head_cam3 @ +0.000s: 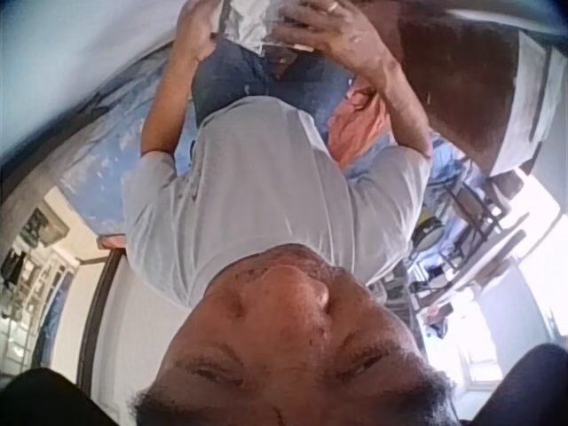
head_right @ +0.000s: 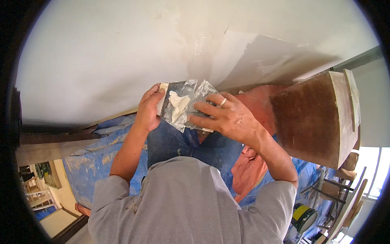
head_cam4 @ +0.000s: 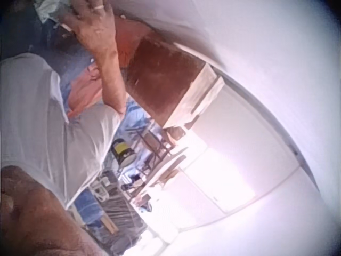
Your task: Patching and smoothing a wall using joint compound and putty knives.
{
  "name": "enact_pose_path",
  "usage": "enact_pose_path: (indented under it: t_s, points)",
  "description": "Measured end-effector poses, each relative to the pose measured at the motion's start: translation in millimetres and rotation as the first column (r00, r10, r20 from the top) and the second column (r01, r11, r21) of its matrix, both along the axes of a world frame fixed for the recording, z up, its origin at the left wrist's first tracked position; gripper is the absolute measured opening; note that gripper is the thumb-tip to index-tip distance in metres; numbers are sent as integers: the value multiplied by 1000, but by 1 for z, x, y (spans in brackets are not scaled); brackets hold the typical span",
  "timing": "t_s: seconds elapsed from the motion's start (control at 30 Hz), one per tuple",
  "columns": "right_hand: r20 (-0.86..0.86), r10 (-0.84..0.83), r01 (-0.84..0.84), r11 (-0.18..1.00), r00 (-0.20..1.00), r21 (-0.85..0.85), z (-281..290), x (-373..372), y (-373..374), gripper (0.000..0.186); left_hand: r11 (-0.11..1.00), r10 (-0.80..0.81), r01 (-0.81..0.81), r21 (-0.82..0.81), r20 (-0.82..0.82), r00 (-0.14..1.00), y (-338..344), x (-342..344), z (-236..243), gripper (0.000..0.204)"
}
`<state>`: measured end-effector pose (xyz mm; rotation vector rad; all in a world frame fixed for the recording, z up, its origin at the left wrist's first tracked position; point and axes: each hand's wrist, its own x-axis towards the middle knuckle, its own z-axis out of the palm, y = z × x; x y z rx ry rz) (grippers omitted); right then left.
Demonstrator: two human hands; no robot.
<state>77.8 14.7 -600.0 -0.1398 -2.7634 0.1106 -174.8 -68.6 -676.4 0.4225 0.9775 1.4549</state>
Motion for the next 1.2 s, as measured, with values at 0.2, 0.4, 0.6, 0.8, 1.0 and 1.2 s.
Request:
enact_pose_path:
  t_s: [0.2,0.4,0.6,0.8,1.0,1.2]
  points:
    - [116,-70,72,997,991,-7,25,5,0,47,999,5,8,38,-324,946,2,-6,-9,30]
    - [65,-59,58,998,996,15,3,-13,-15,56,995,99,-68,78,-536,838,-4,-6,-28,28]
    - [-70,-300,251,885,951,-392,-41,0,-4,45,919,371,-356,167,-71,926,-26,-42,-15,30]
    - [-276,-884,76,326,378,-942,-102,-39,29,33,911,403,-392,128,-75,912,-59,-45,-33,28]
    - [-409,-904,170,425,124,-889,-69,-57,56,42,931,351,-334,148,-111,930,-75,-57,-42,32]
    - [-548,-836,549,461,7,-697,-55,-97,79,42,925,372,-356,130,-140,917,-80,-57,-36,34]
